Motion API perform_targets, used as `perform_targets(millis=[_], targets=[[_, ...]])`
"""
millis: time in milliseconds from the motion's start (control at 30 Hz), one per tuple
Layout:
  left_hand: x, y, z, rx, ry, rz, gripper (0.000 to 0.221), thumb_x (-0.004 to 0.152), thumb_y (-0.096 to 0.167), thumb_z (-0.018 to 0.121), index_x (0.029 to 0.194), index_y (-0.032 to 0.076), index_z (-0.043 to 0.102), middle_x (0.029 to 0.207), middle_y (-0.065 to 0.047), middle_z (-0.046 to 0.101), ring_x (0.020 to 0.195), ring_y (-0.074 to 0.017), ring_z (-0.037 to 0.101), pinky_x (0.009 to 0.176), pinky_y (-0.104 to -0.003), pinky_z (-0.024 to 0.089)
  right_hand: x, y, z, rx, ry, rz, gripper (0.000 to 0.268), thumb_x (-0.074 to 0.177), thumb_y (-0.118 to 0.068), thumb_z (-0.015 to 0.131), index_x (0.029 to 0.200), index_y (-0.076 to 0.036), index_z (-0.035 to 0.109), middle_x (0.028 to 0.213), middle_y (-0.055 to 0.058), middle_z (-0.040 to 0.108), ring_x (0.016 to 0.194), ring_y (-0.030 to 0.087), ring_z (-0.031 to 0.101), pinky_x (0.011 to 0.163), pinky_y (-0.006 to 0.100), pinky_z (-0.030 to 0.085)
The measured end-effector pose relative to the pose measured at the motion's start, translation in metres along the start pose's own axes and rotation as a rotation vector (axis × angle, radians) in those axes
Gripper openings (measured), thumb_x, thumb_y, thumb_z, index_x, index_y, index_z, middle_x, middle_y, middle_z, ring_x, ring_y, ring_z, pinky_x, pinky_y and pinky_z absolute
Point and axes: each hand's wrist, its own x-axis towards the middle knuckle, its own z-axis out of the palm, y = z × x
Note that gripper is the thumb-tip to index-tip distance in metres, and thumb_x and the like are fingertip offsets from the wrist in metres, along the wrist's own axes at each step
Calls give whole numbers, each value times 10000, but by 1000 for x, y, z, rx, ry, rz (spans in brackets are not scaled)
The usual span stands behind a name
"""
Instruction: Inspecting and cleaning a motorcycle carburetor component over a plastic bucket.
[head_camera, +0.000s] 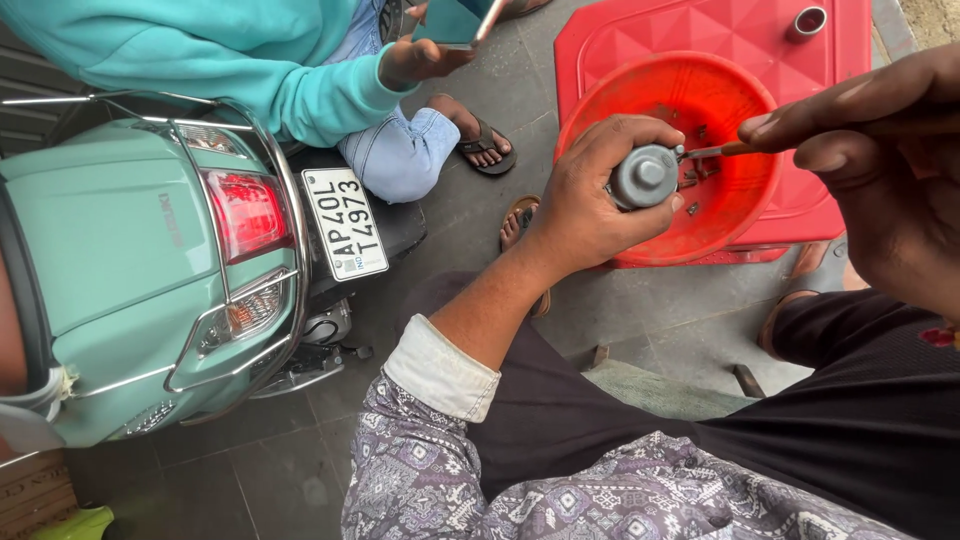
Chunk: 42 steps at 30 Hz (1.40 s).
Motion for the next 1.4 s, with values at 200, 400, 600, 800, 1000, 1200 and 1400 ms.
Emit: perform_targets(millis=[200, 400, 600, 800, 1000, 1200, 1400], targets=[[0, -4, 1, -5, -24, -25, 458, 857, 204, 848, 1249, 174, 612, 1210, 16, 668, 1159, -159, 681, 1075, -363, 578, 3, 2, -1, -35, -21, -28, 185, 1038, 97, 489, 1198, 63, 403, 1002, 242, 678, 1053, 332, 715, 973, 425, 632], [0, -5, 2, -16, -35, -24, 457, 867, 216, 844, 1257, 177, 608, 1190, 16, 669, 1130, -150, 689, 1050, -349, 584, -4, 14, -1, 41, -13, -43, 196, 1042, 92, 498, 1215, 40, 421, 1025, 229, 677, 1060, 318, 716, 956, 402, 639], [0, -6, 2, 2, -31, -22, 457, 868, 215, 839, 1257, 173, 603, 1219, 4, 670, 1128, -155, 690, 1073, -366, 582, -1, 5, -2, 17, 6, -39, 188, 1034, 83, 499, 1201, 46, 421, 1009, 225, 676, 1059, 315, 714, 953, 403, 632], [2, -5, 0, -30, -27, -30, 452, 868, 205, 832, 1255, 169, 603, 1183, -7, 673, 1111, -152, 694, 1020, -338, 580, -3, 5, -2, 17, 7, 9, 190, 1031, 68, 534, 1186, 46, 426, 1001, 219, 682, 1067, 314, 719, 986, 423, 636], [2, -3, -1, -43, -35, -33, 452, 861, 191, 830, 1253, 166, 606, 1168, -13, 674, 1117, -161, 693, 1025, -342, 579, -1, 1, -2, 47, 1, 21, 199, 1018, 92, 530, 1178, 44, 422, 1003, 220, 682, 1063, 317, 720, 981, 425, 633], [1, -7, 0, -22, -58, -32, 455, 852, 196, 830, 1247, 174, 607, 1214, -8, 677, 1150, -169, 696, 1078, -375, 583, -2, 5, -3, 27, -20, -2, 220, 1002, 118, 537, 1168, 45, 413, 992, 216, 687, 1046, 312, 725, 962, 411, 638], [1, -6, 1, -12, -58, -26, 464, 846, 196, 839, 1248, 174, 608, 1212, -5, 675, 1181, -178, 691, 1085, -386, 576, 0, 1, -2, 43, -21, 20, 235, 994, 119, 542, 1156, 57, 383, 982, 222, 681, 1032, 313, 726, 944, 407, 639]])
